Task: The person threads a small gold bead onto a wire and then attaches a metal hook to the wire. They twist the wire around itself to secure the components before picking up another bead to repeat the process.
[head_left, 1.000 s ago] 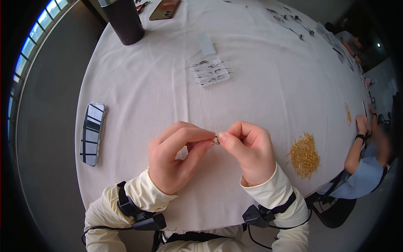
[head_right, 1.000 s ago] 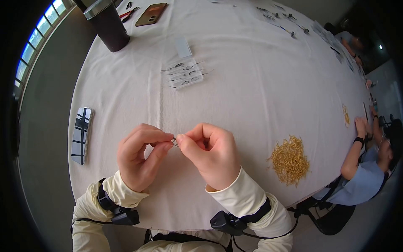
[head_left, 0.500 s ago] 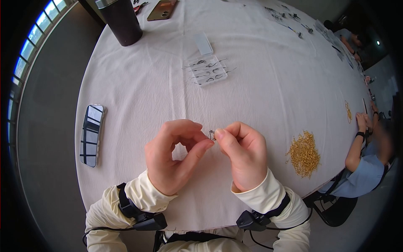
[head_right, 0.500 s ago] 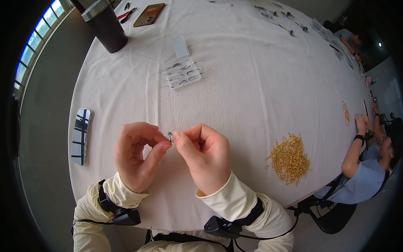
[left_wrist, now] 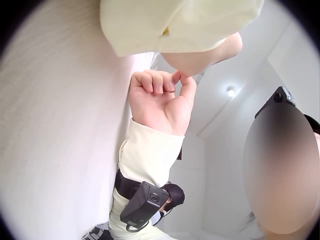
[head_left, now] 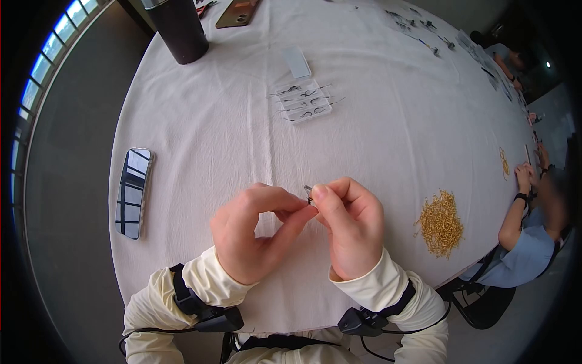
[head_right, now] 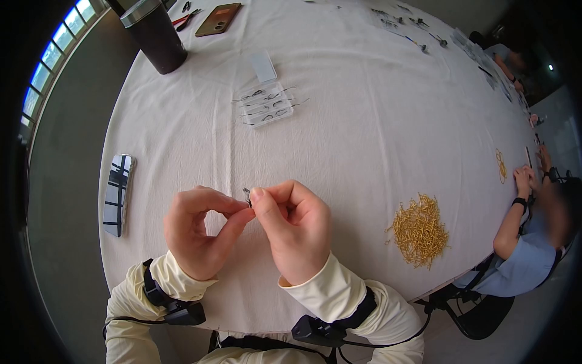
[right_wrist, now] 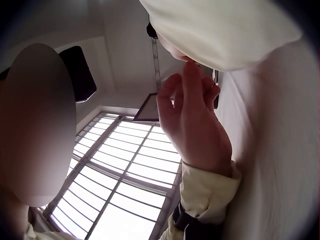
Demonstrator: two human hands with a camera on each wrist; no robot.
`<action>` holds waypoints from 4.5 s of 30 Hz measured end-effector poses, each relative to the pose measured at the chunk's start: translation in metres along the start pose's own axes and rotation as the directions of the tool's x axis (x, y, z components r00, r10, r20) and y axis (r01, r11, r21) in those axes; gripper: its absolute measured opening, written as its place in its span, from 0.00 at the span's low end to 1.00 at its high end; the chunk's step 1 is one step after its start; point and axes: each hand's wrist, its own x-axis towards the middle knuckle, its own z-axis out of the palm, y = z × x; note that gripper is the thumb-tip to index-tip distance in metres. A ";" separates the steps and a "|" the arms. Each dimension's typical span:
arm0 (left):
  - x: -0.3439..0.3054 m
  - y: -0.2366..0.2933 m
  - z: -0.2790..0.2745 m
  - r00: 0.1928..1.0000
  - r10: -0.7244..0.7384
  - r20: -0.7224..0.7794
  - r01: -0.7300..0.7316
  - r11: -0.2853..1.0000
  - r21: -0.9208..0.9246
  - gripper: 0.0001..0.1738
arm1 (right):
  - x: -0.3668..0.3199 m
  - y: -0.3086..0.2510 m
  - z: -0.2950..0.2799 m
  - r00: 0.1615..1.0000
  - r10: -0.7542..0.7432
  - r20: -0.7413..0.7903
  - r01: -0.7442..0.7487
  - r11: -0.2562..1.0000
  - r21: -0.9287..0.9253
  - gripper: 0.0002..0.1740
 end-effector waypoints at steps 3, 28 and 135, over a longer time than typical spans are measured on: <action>0.000 0.000 0.000 1.000 0.029 -0.003 -0.029 0.999 0.020 0.17 | 0.000 0.003 0.002 1.000 -0.003 -0.027 0.002 1.000 -0.003 0.07; 0.005 -0.002 -0.008 0.965 0.251 0.073 -0.260 0.952 0.162 0.26 | 0.004 0.002 -0.017 0.986 0.072 0.152 -0.073 0.997 0.004 0.05; 0.009 -0.010 -0.014 0.990 -0.138 0.014 0.139 0.985 -0.101 0.22 | 0.007 -0.022 -0.021 0.938 0.031 0.346 0.082 0.948 -0.306 0.14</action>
